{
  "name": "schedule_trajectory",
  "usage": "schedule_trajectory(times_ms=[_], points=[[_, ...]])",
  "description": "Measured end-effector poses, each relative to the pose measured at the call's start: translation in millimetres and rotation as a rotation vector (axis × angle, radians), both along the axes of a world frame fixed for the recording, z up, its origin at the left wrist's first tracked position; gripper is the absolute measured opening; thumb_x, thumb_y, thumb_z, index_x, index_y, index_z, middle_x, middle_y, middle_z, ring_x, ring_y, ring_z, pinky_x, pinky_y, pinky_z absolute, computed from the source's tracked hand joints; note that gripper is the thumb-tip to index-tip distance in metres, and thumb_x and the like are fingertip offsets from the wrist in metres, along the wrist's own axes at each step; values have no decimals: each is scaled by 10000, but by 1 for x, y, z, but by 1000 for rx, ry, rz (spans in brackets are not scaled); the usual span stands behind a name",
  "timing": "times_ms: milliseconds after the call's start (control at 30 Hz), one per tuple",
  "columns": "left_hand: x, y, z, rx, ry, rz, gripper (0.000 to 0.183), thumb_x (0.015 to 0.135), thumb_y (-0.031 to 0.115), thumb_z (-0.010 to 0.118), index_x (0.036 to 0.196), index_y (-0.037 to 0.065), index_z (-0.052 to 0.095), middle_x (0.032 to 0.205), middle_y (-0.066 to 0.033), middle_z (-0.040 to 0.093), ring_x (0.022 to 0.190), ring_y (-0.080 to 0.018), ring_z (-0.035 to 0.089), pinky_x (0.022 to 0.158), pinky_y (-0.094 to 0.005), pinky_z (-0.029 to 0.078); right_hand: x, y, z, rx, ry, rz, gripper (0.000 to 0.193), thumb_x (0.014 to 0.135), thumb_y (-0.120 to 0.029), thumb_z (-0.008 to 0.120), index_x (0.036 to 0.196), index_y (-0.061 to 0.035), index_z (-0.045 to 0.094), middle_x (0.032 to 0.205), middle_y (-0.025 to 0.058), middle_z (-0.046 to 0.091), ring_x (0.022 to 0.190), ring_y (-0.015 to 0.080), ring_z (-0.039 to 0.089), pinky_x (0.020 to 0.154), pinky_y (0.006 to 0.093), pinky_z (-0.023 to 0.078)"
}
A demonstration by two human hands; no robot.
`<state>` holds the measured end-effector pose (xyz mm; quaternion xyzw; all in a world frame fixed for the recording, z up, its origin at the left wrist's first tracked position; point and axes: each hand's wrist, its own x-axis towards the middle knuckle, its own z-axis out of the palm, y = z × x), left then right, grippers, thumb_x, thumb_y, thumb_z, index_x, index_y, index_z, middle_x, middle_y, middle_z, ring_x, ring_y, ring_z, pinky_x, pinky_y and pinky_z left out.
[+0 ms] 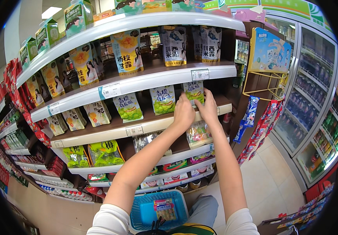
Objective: The person repeatedly picks packaged snack items from a blue basket and places them onto store shelves, arranging them in rows. The person handles multiple snack packages one at a time and returns to the basket to continue restocking.
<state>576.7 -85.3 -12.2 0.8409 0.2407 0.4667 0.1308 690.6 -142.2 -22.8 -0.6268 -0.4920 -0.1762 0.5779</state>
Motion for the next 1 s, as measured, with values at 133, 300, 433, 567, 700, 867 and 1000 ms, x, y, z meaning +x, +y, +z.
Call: schedule_trajectory(times_ms=[133, 300, 433, 567, 700, 867, 1000], points=[[-7, -3, 0, -27, -18, 8, 587, 761, -31, 563, 1287, -196, 363, 1111, -359, 564, 1002, -480, 586, 869, -501, 500, -4, -4, 0, -4, 5, 34, 557, 762, -76, 746, 1247, 4, 486, 1170, 226, 588, 1057, 451, 574, 876, 477, 476], [-12, -4, 1, -58, 4, 1, 646, 773, 22, 603, 1317, -195, 331, 1169, -380, 540, 1059, -488, 575, 924, -488, 480, -8, -4, 1, -24, 15, 25, 554, 761, -88, 753, 1240, 0, 488, 1155, 228, 601, 1043, 447, 582, 868, 479, 476], [-18, -4, 2, -97, -28, -40, 683, 771, 46, 628, 1323, -201, 310, 1180, -390, 525, 1079, -496, 564, 935, -475, 478, -12, 0, -2, -23, 18, 24, 554, 763, -93, 755, 1239, -6, 483, 1145, 229, 609, 1034, 446, 585, 857, 480, 477], [-22, -5, 4, -127, -30, -35, 698, 773, 58, 636, 1327, -200, 300, 1200, -395, 511, 1091, -500, 560, 941, -473, 476, -16, 1, -3, -32, 25, 18, 532, 775, -105, 748, 1221, -15, 473, 1120, 222, 624, 1020, 441, 592, 846, 481, 479], [-30, -4, 6, -153, -32, -32, 699, 778, 70, 639, 1330, -192, 298, 1216, -394, 505, 1100, -500, 557, 945, -475, 474, -25, 1, 1, -61, 29, 17, 500, 783, -119, 744, 1186, -24, 462, 1094, 216, 637, 999, 436, 603, 827, 486, 483], [-42, -2, 6, -139, -57, -34, 645, 763, 28, 605, 1286, -206, 307, 1173, -394, 490, 1067, -515, 540, 918, -498, 474, -36, 1, 3, -63, 24, 44, 490, 782, -114, 741, 1171, -28, 457, 1087, 212, 641, 983, 438, 609, 810, 491, 486], [-47, 1, 7, -163, -32, -45, 657, 771, 33, 609, 1299, -206, 300, 1208, -400, 480, 1092, -518, 530, 941, -495, 463, -38, 5, 2, -46, 21, 50, 484, 777, -97, 742, 1165, -23, 461, 1064, 209, 649, 971, 431, 618, 802, 487, 492]])
